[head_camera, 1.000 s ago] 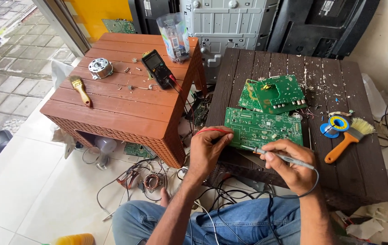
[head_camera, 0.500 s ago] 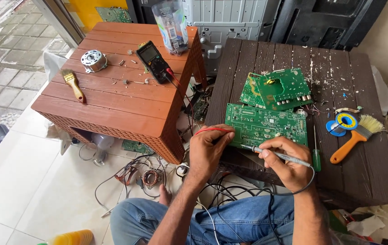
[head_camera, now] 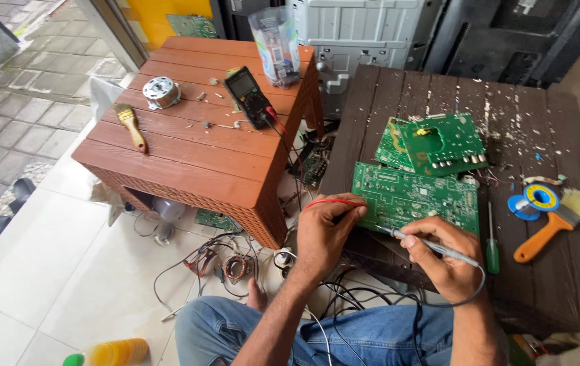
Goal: The person tests various electrical points on a circuit board by touching it with multimeter probes held in both hands. The person then places the probes down and picks up soldering wire and a soldering iron.
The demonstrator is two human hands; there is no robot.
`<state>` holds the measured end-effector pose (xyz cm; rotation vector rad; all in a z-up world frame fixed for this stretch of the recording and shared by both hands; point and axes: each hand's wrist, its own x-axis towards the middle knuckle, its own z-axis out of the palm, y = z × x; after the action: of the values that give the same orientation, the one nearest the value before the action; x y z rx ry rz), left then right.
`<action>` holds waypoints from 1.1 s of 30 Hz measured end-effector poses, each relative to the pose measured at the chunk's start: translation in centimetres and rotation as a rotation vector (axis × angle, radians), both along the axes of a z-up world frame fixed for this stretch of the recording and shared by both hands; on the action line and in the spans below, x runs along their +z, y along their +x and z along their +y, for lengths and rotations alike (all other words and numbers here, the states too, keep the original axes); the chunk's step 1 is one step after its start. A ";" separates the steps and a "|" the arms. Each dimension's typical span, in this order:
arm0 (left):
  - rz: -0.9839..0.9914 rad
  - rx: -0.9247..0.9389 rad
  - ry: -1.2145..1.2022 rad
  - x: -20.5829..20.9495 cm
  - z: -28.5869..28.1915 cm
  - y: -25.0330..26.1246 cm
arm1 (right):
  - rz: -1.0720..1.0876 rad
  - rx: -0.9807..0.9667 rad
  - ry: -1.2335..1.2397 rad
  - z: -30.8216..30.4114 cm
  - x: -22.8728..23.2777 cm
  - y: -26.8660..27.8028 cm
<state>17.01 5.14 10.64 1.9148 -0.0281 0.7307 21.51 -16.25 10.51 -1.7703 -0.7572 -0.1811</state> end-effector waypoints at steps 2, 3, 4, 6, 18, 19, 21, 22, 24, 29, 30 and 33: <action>-0.016 -0.002 0.035 0.0 0.1 -0.2 | 0.025 -0.046 -0.104 0.1 0.4 -0.5; -0.013 -0.010 0.022 0.1 0.2 -0.4 | 0.042 -0.100 -0.148 0.2 0.5 -0.7; -0.010 -0.023 0.007 0.2 0.0 -0.4 | 0.059 -0.158 -0.194 0.1 0.6 -0.8; 0.013 -0.017 0.019 0.3 0.2 -0.4 | 0.051 -0.154 -0.189 0.2 0.2 -0.5; 0.007 -0.023 0.003 0.4 0.1 -0.5 | 0.075 -0.166 -0.177 0.0 -1.0 0.0; 0.007 -0.019 0.000 0.5 0.1 -0.5 | 0.082 -0.166 -0.165 -0.1 -1.1 0.0; 0.017 -0.005 -0.001 0.4 0.0 -0.5 | 0.167 -0.170 -0.063 0.0 -0.8 -0.5; 0.028 0.010 -0.005 0.5 0.0 -0.5 | 0.252 -0.172 0.038 0.0 -0.5 -0.7; 0.031 0.017 -0.023 1.0 -0.1 -0.8 | 0.197 -0.196 0.128 0.5 -0.4 -1.4; -0.014 0.049 -0.100 0.3 -0.1 -0.5 | 0.078 -0.193 0.473 -0.2 -3.0 -0.9; -0.051 0.114 -0.196 0.0 -0.2 -0.5 | 0.031 -0.107 0.482 -0.7 -2.9 -1.0; -0.152 0.089 -0.534 -0.9 0.0 -0.8 | 0.013 0.256 0.589 -3.2 -4.4 -2.9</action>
<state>16.18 5.16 9.76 1.3565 0.1457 0.8452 18.62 -19.48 6.15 -1.1075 -0.8134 -0.1960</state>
